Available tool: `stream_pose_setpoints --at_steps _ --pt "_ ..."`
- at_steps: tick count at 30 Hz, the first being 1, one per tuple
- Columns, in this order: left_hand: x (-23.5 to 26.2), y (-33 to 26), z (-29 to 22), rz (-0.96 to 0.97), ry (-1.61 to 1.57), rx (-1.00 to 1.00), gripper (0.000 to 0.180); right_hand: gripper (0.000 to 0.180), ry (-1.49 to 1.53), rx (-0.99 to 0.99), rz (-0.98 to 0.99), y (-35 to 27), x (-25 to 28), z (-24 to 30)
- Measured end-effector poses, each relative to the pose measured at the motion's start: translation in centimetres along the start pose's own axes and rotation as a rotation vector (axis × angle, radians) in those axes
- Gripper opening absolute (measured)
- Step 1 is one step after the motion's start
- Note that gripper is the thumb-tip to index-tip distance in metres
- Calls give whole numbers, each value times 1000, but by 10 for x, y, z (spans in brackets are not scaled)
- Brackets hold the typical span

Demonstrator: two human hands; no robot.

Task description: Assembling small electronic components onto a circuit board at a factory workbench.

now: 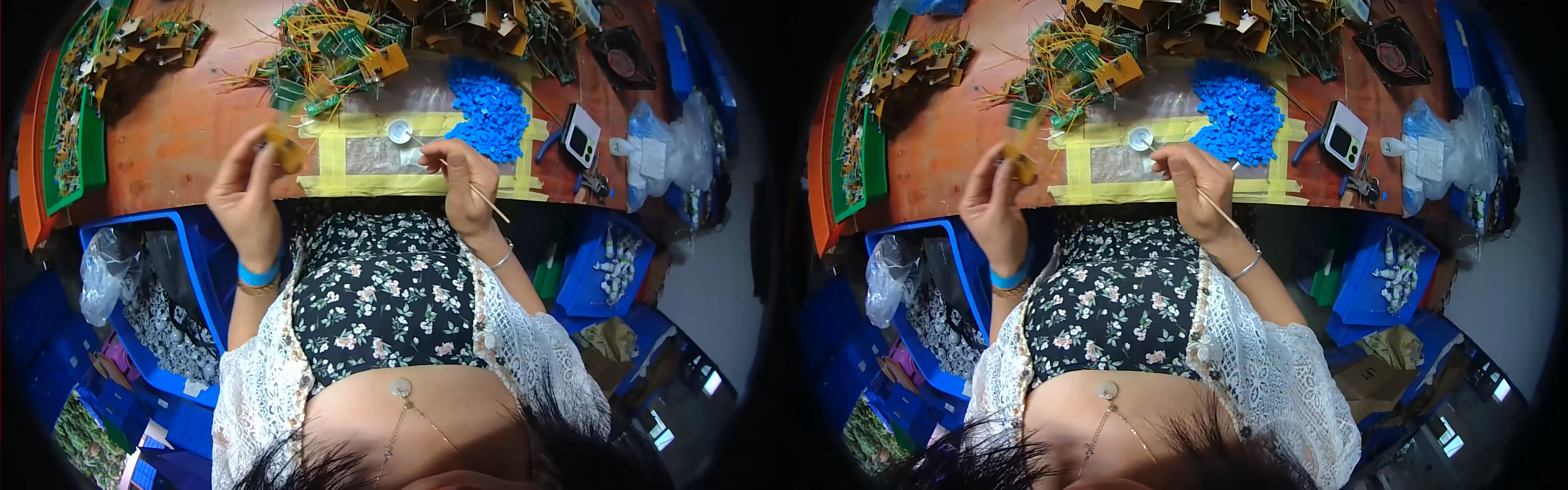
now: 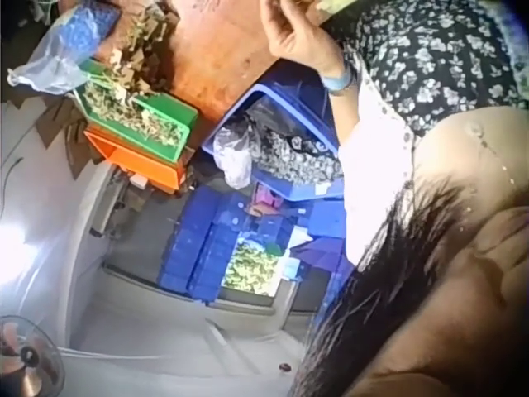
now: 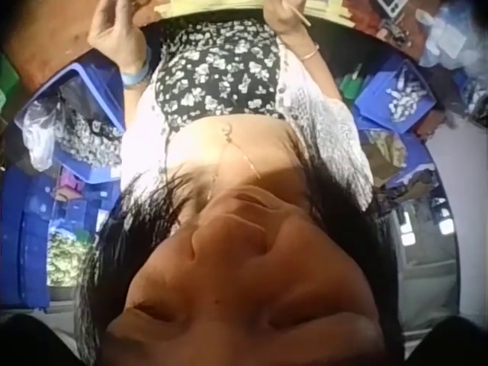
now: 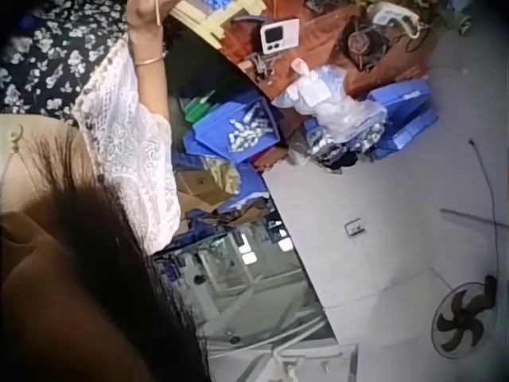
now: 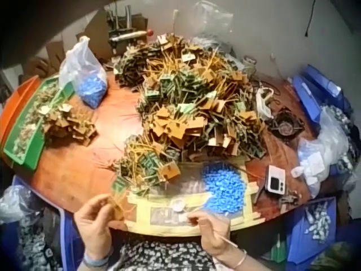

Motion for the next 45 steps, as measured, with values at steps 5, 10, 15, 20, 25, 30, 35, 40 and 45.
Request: stream_pose_setpoints --at_steps 5,10,15,20,25,30,35,40,45 --pt "-22 -20 8 73 273 -120 24 52 -66 76 -6 -1 -4 0" --pt "-40 -20 3 122 421 -285 25 52 -94 11 7 2 -4 -7" --pt "-42 -22 24 92 349 -207 26 48 -192 50 24 8 -4 -12" --pt "-46 -20 33 186 251 -71 34 48 -238 79 52 12 -2 -5" --pt "-60 -17 36 370 -44 131 43 56 -121 215 74 11 -3 23" --pt "-68 -22 38 398 -222 371 44 57 23 261 145 9 -10 39" --pt "-73 -25 44 426 -325 428 44 56 14 223 158 10 -17 35" --pt "-76 -26 37 433 -282 447 45 51 28 184 177 11 -19 32" --pt "-77 -27 34 447 -282 448 46 42 14 180 166 12 -21 33"
Point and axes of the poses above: each hand's wrist, its own y-axis towards the middle knuckle, its own x-axis out of the back of the hand, z = x × y, the point moved 6 cm from there along y, towards the middle knuckle, and after that the axes turned 6 degrees about z, right-handed, at the moved point
